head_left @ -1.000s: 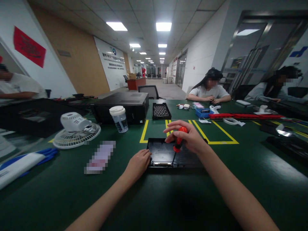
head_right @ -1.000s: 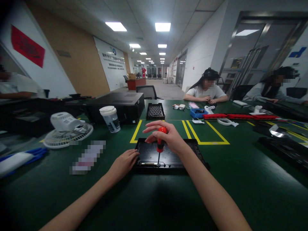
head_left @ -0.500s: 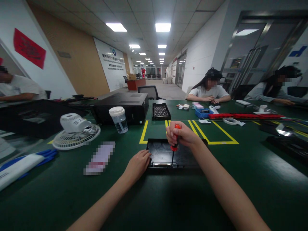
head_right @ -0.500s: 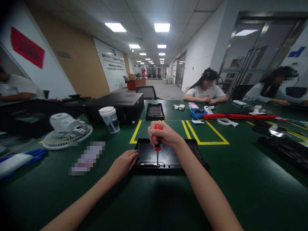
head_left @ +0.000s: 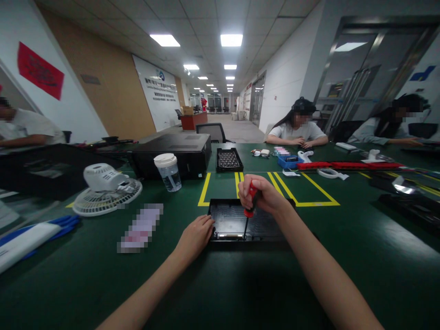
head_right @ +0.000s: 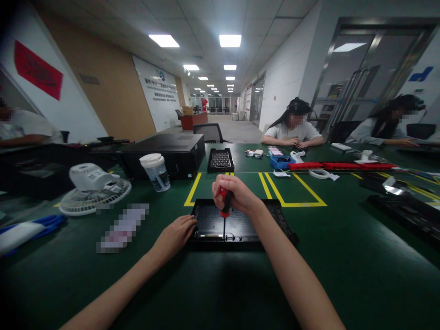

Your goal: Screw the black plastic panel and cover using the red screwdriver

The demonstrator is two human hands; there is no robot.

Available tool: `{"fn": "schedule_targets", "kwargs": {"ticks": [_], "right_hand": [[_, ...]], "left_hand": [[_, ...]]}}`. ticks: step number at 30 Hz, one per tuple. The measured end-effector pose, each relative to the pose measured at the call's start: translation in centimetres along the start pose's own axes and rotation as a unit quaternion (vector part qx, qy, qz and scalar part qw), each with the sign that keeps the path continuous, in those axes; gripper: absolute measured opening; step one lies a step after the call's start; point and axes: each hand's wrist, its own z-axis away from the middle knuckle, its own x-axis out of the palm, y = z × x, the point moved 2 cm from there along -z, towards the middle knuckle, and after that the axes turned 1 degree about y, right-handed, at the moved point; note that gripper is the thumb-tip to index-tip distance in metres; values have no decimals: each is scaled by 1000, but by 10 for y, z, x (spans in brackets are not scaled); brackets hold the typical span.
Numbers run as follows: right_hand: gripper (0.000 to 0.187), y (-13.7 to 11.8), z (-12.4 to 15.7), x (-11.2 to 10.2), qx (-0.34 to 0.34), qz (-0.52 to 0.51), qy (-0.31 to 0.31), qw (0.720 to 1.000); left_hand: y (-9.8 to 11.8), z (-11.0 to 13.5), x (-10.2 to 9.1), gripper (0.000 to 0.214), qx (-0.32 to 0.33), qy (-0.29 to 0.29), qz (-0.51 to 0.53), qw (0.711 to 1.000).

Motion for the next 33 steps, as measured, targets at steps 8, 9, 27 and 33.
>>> {"fn": "schedule_targets", "kwargs": {"ticks": [8, 9, 27, 33], "right_hand": [[30, -1, -1, 2, 15, -15, 11, 1000], [30, -1, -1, 3, 15, -10, 11, 1000], [22, 0, 2, 0, 49, 9, -10, 999], [20, -4, 2, 3, 56, 24, -12, 998]], "left_hand": [[1, -1, -1, 25, 1, -1, -3, 1000], [1, -1, -1, 25, 0, 0, -3, 1000], [2, -1, -2, 26, -8, -6, 4, 1000], [0, -1, 1, 24, -6, 6, 13, 1000]]}}
